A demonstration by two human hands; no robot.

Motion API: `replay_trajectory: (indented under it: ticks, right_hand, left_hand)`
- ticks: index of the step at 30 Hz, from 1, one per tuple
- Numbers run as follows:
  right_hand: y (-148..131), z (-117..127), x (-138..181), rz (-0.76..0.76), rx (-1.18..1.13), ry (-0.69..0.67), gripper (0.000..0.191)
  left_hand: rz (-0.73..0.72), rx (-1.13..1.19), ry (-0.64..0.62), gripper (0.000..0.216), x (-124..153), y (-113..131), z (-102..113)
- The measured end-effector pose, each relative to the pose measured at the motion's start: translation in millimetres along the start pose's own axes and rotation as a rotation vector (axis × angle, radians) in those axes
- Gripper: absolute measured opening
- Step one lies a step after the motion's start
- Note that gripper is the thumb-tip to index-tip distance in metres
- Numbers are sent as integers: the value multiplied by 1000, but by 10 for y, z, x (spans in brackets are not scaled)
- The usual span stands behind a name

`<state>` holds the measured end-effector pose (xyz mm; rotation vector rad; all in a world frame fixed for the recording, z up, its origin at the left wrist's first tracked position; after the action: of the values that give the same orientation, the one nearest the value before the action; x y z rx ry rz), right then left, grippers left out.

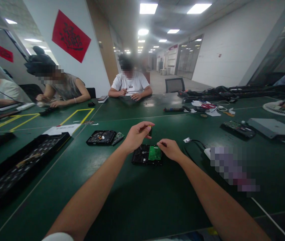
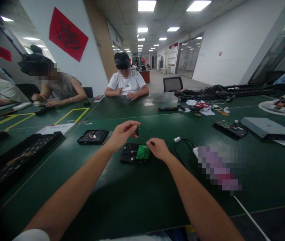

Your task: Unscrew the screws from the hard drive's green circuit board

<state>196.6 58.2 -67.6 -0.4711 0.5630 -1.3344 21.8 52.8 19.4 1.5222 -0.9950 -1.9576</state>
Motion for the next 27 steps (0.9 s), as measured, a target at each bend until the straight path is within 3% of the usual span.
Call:
replay_trajectory:
  ticks: [11, 22, 27]
  right_hand:
    - [24, -9, -7, 16, 0, 8, 27]
    - [9, -22, -12, 29, -10, 11, 27]
    - [17, -21, -9, 13, -18, 4, 28]
  left_hand:
    - [41, 34, 66, 32, 26, -40, 14]
    - [129, 287, -11, 35, 49, -62, -33]
    - [112, 171, 48, 35, 20, -68, 72]
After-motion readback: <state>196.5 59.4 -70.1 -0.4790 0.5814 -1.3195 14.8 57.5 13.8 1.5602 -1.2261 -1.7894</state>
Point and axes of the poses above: each hand's wrist, its own x-axis away from the middle knuckle, its own z-axis out of the back of the hand, y = z × x, the point moved 6 cm from there along -x, towards the middle knuckle, and after that the axes turned 14 degrees about -z, right-handed, at the moved point
